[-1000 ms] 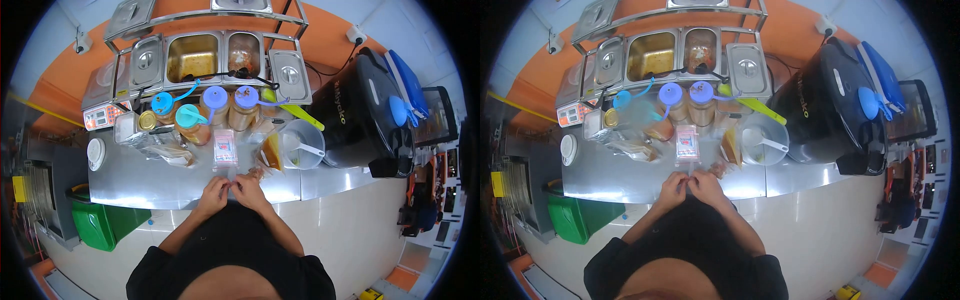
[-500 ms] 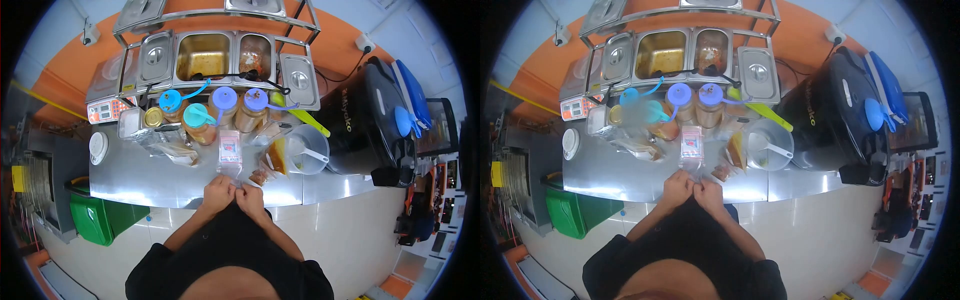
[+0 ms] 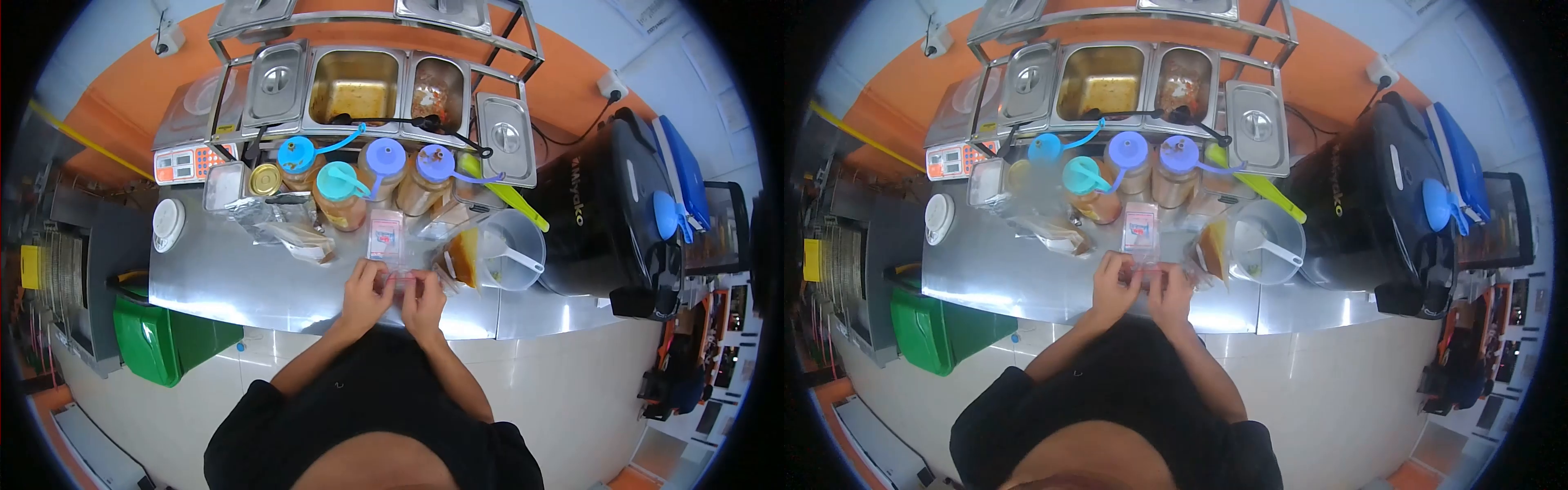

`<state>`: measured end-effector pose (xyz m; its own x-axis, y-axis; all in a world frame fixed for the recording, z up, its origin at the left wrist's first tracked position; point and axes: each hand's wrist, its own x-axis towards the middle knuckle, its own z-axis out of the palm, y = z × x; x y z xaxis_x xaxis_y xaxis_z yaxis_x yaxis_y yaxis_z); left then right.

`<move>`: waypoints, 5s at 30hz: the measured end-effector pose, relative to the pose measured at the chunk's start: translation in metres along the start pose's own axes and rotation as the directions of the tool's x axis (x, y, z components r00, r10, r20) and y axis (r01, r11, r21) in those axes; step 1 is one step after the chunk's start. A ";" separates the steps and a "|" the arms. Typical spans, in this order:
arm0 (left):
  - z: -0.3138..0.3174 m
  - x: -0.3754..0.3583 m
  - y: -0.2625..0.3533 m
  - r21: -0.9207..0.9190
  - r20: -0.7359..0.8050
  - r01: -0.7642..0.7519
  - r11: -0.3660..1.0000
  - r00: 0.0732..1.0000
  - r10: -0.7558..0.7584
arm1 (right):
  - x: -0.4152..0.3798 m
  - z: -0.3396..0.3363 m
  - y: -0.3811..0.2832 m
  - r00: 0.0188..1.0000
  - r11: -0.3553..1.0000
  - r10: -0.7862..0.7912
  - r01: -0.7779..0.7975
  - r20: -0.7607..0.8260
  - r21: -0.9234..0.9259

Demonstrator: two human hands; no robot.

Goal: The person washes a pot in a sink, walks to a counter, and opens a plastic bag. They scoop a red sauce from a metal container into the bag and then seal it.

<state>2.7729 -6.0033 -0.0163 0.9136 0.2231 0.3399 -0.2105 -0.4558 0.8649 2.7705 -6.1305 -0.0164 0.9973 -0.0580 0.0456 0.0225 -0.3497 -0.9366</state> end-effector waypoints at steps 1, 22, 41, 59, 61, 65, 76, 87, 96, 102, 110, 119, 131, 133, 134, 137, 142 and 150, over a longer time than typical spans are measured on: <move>0.003 0.000 -0.003 -0.003 0.003 -0.004 1.000 1.000 0.004 | 0.002 0.002 0.004 1.000 1.000 -0.001 0.001 -0.006 -0.001; -0.006 -0.013 -0.016 -0.558 0.059 0.471 0.683 0.844 -0.534 | 0.013 0.004 0.025 0.967 0.844 0.144 -0.230 0.209 0.484; -0.041 -0.006 0.009 -0.629 0.581 0.588 0.508 0.790 -0.196 | 0.008 -0.031 0.006 0.872 0.803 -0.115 -0.200 0.476 0.561; -0.008 -0.004 0.022 -0.455 -0.067 0.083 0.886 0.990 -0.127 | -0.003 0.018 -0.010 0.892 0.890 -0.391 0.430 -0.226 0.154; -0.010 -0.001 0.020 -0.313 -0.078 0.006 0.950 0.996 -0.031 | -0.001 0.017 -0.017 0.879 0.879 -0.411 0.453 -0.242 0.152; -0.003 0.004 0.021 -0.249 -0.108 -0.103 0.963 0.991 0.078 | 0.015 0.014 -0.019 0.896 0.896 -0.426 0.437 -0.127 0.081; 0.014 0.004 0.023 -0.523 -0.181 -0.088 0.848 0.983 -0.010 | 0.025 0.022 -0.016 0.883 0.884 -0.388 0.438 -0.264 0.165; -0.004 0.008 0.030 0.133 -0.078 -0.210 0.969 0.972 0.221 | 0.035 0.012 -0.021 0.946 0.903 -0.089 0.209 -0.312 0.375; -0.049 0.041 0.049 0.009 0.496 -0.391 0.920 0.801 0.335 | 0.058 -0.044 -0.079 0.991 0.992 -0.035 0.050 0.131 -0.113; -0.055 0.054 0.035 -0.144 0.601 -0.316 0.938 0.725 0.337 | 0.076 -0.058 -0.082 0.918 0.985 0.063 0.006 0.392 -0.172; -0.065 0.041 0.032 -0.301 0.642 0.012 0.954 0.741 0.193 | 0.148 -0.115 -0.179 0.835 0.711 -0.550 0.446 -0.034 -0.543; -0.053 0.012 0.013 -0.342 0.939 0.787 0.513 0.279 0.199 | 0.248 -0.080 -0.159 0.882 0.471 -0.132 0.457 0.452 -0.755; -0.046 0.031 -0.011 -0.323 0.946 0.860 0.396 0.282 0.159 | 0.283 -0.077 -0.159 0.741 0.242 -0.217 0.671 0.635 -0.700; -0.049 0.034 -0.014 -0.337 0.939 0.851 0.403 0.333 0.084 | 0.267 -0.092 -0.168 0.699 0.266 -0.187 0.713 0.690 -0.649; -0.049 0.038 -0.013 -0.339 0.939 0.851 0.402 0.334 0.085 | 0.265 -0.098 -0.172 0.651 0.288 -0.163 0.750 0.741 -0.595; -0.050 0.048 -0.008 -0.343 0.931 0.864 0.368 0.365 0.011 | 0.279 -0.098 -0.177 0.697 0.237 -0.274 0.717 0.663 -0.656; -0.051 0.055 -0.007 -0.376 0.912 0.844 0.383 0.409 -0.006 | 0.286 -0.088 -0.171 0.666 0.234 -0.270 0.746 0.696 -0.623; -0.055 0.056 -0.003 -0.407 0.891 0.797 0.447 0.453 0.003 | 0.293 -0.100 -0.188 0.617 0.421 -0.035 0.722 0.786 -0.549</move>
<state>2.8061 -5.9420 0.0201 0.7235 -0.6685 -0.1723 0.4924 0.3249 0.8075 3.0512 -6.1750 0.2074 0.6702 0.7112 -0.2122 0.6911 -0.7023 -0.1707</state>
